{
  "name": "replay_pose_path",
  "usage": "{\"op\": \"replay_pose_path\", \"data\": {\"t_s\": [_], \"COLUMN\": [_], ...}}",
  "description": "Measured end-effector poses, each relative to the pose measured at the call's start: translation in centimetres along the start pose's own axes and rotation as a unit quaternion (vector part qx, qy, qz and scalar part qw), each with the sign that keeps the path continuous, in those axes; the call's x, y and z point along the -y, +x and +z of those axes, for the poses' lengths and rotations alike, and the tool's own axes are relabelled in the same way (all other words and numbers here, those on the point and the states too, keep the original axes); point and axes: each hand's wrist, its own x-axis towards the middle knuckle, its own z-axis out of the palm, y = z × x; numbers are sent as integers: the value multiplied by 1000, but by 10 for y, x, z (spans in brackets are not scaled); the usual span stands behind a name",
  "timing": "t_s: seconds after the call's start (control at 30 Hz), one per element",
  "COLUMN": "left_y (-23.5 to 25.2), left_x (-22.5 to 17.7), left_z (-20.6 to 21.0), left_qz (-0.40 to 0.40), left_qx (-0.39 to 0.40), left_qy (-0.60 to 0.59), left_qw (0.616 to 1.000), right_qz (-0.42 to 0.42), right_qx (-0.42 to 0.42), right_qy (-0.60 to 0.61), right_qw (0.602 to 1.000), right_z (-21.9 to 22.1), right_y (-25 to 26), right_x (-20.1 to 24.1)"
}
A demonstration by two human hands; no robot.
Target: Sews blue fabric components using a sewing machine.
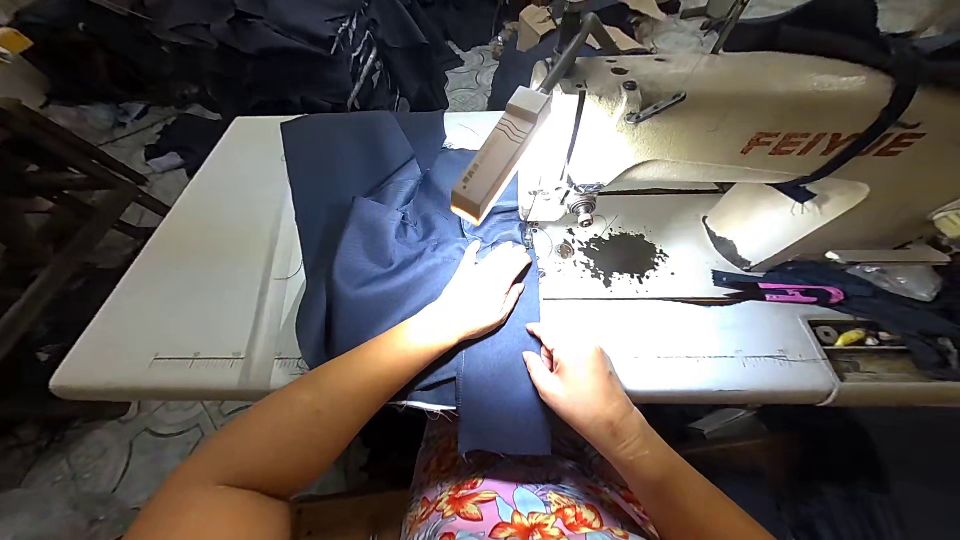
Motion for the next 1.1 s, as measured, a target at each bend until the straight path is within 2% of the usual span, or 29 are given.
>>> {"op": "replay_pose_path", "data": {"t_s": [0.77,0.87,0.93,1.03,1.1], "left_y": [6,9,9,12,13], "left_x": [3,19,13,19,15], "left_z": [-2,27,12,23,12], "left_qz": [-18,5,-6,2,-9], "left_qx": [30,-36,2,-30,-2], "left_qy": [-18,0,-11,-5,-14], "left_qw": [999,999,1000,1000,1000], "right_qz": [9,18,18,22,24], "right_qx": [0,5,2,-3,0], "right_qy": [1,-2,-3,0,-4], "right_qw": [1000,1000,1000,1000,1000], "right_z": [0,1,1,2,2], "right_y": [8,10,11,12,14], "right_x": [-1,0,0,0,0]}}
